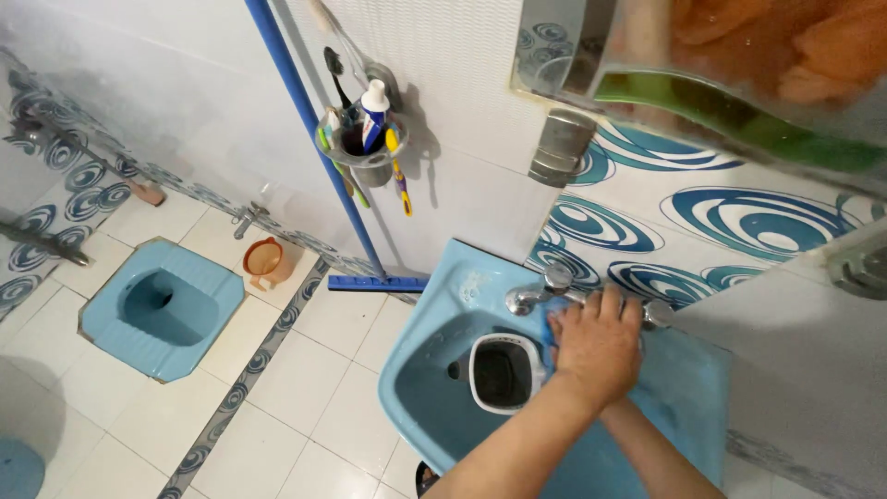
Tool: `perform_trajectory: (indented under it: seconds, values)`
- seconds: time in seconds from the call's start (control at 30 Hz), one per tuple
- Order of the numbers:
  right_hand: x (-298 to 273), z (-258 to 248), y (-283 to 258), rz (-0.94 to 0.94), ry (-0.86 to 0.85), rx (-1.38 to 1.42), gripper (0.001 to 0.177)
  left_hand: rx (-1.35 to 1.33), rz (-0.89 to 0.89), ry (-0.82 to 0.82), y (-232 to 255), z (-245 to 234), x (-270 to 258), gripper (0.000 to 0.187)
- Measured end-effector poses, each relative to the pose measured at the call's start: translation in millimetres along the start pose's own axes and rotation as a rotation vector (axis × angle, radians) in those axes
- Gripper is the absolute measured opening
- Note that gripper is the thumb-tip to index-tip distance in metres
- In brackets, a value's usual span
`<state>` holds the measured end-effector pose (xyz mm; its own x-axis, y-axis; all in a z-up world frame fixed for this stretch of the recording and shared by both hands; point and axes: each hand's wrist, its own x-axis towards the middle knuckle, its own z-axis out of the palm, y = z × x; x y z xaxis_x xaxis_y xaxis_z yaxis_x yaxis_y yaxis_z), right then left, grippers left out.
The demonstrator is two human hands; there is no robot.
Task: Clean the bathroom sink and faucet using a blue cloth.
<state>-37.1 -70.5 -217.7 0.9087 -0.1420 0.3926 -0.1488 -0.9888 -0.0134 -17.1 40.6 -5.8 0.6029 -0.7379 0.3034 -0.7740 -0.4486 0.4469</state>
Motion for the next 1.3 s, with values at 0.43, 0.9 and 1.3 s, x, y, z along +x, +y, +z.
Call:
perform_trajectory:
  seconds: [0.43, 0.9, 1.3]
  values:
    - [-1, -50, -22, -0.147, -0.071, -0.289, 0.058, -0.473, 0.193, 0.148, -64, -40, -69, 0.063]
    - [2, -45, -11, 0.074, -0.468, 0.034, 0.071, 0.040, -0.300, -0.455, -197, 31, -148, 0.077]
    - [33, -31, -38, 0.123, -0.577, 0.028, 0.070, -0.180, -0.606, -0.518, -181, 42, -155, 0.054]
